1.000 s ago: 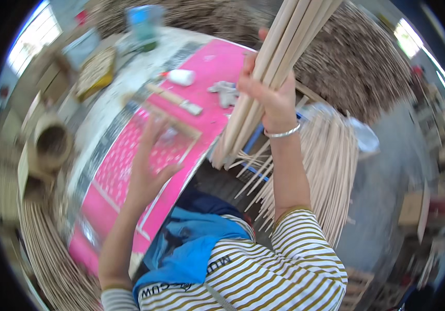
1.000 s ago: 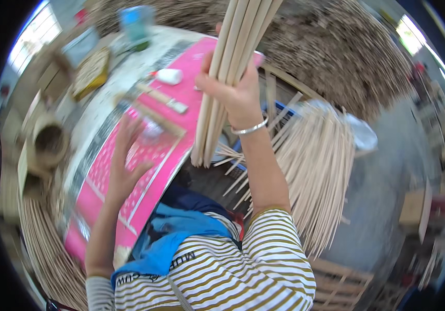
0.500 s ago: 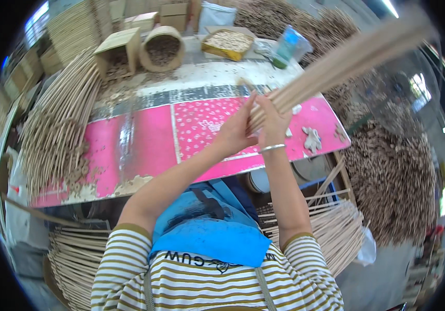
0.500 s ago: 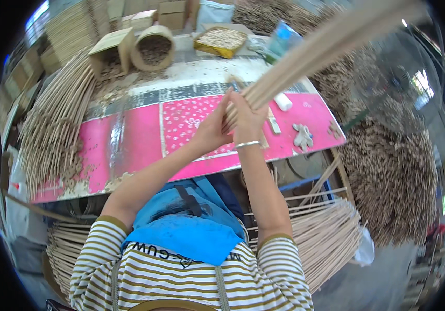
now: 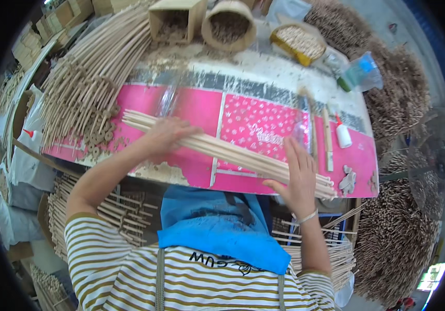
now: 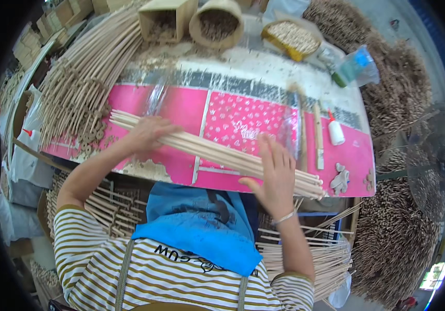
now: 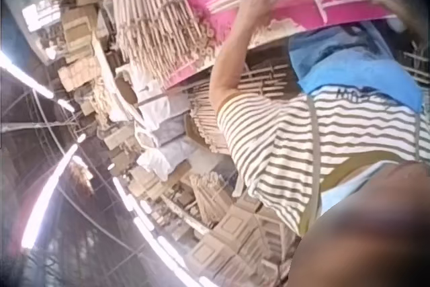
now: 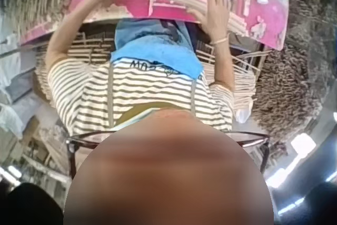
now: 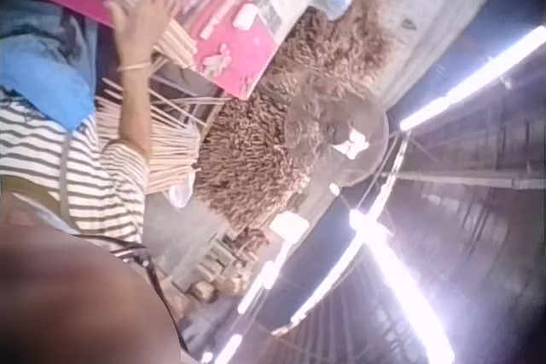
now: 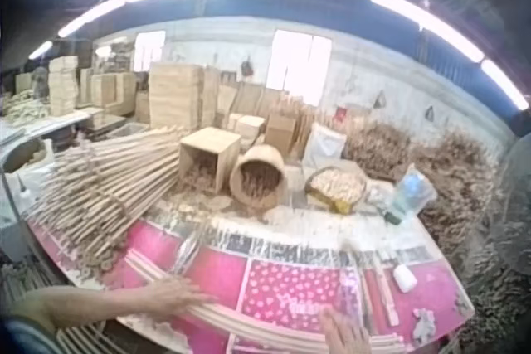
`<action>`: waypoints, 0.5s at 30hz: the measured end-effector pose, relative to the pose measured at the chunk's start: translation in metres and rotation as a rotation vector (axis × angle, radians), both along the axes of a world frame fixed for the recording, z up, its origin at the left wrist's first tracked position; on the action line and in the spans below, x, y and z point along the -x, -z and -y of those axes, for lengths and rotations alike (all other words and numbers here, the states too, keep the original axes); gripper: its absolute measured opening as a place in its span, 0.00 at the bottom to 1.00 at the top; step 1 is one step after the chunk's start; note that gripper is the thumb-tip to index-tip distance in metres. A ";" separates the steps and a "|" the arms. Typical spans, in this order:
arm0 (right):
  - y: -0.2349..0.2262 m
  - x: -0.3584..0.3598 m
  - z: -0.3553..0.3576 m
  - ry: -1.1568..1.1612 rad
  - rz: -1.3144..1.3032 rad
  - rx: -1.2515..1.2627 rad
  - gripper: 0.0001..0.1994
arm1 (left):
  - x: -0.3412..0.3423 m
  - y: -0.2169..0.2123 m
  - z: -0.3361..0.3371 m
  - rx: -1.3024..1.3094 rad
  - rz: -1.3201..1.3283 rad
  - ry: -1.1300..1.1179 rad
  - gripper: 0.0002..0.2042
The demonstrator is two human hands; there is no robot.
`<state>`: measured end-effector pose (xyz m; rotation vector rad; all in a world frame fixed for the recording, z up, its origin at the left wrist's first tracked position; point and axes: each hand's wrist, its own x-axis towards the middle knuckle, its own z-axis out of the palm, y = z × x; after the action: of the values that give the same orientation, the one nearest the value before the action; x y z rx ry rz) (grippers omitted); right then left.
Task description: Assembling a wooden fence-like structure by threading rods through circular spacers and applying glue to the joints.
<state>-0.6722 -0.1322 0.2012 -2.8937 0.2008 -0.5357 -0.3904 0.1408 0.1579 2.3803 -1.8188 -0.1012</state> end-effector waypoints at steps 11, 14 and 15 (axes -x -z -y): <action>0.072 -0.082 0.067 -0.197 -0.344 -0.329 0.21 | -0.055 0.018 -0.001 -0.147 -0.294 -0.151 0.44; 0.073 -0.098 0.082 -0.171 -0.481 -0.471 0.17 | -0.048 0.009 0.006 -0.139 -0.238 -0.170 0.49; 0.074 -0.102 0.085 -0.181 -0.485 -0.558 0.15 | -0.045 0.007 0.009 -0.164 -0.248 -0.176 0.49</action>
<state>-0.5706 -0.2168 0.1269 -2.4020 0.1248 0.2329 -0.3459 0.1321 0.1513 2.4914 -1.5376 -0.5186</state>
